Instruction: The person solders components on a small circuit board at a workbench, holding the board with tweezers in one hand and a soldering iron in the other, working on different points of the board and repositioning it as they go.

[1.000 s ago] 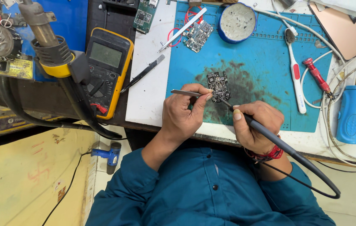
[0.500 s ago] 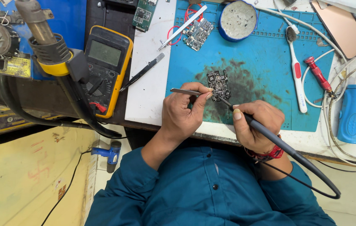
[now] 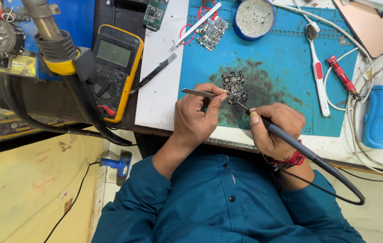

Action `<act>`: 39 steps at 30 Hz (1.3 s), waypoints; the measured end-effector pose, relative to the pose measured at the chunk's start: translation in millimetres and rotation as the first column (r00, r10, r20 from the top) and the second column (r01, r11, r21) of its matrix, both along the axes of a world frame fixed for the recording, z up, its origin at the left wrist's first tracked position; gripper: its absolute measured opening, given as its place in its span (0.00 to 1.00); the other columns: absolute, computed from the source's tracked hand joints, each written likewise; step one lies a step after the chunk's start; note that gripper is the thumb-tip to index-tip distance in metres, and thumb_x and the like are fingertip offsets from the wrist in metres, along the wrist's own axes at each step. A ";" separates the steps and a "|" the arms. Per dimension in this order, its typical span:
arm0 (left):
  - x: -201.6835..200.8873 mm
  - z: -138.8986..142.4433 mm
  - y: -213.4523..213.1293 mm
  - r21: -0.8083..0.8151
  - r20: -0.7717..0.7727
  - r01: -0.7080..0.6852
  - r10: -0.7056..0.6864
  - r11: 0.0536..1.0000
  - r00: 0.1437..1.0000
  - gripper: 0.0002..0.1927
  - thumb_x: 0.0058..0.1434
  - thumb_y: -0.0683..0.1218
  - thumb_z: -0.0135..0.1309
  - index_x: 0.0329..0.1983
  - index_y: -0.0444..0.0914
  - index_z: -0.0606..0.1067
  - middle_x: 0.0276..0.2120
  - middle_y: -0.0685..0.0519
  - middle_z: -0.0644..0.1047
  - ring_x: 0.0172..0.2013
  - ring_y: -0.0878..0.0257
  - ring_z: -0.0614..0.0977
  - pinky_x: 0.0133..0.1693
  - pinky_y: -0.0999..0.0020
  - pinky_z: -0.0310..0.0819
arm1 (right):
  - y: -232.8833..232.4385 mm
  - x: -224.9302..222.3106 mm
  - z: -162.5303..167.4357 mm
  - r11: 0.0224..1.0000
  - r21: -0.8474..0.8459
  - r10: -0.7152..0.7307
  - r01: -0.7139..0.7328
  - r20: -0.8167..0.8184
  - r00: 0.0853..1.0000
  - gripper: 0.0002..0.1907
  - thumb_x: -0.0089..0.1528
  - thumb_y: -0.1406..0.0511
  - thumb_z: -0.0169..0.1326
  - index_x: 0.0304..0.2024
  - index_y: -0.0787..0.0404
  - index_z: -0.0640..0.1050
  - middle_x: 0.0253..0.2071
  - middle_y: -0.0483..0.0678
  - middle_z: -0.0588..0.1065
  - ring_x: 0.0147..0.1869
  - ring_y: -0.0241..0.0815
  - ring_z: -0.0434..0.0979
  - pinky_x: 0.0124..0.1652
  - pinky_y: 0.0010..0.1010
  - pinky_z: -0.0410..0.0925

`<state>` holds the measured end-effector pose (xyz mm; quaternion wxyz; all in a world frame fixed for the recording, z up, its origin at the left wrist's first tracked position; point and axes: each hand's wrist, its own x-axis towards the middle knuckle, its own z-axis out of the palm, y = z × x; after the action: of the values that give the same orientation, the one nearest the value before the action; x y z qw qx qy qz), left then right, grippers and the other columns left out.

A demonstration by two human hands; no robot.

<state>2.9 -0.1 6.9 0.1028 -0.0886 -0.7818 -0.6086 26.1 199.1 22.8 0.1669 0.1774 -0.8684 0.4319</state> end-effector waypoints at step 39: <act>-1.9 0.9 -0.9 -0.035 -0.005 0.010 -0.010 0.999 1.000 0.04 0.68 0.40 0.60 0.43 0.36 0.77 0.36 0.51 0.82 0.32 0.65 0.84 0.35 0.72 0.78 | 1.5 -4.8 -3.7 0.999 -0.041 0.031 -0.032 -0.032 0.999 0.04 0.63 0.72 0.58 0.33 0.65 0.76 0.26 0.50 0.75 0.25 0.44 0.72 0.26 0.30 0.63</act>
<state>1.0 -1.0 7.8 0.1003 -0.0961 -0.7914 -0.5953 21.3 200.6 19.1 0.1772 0.1944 -0.8535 0.4498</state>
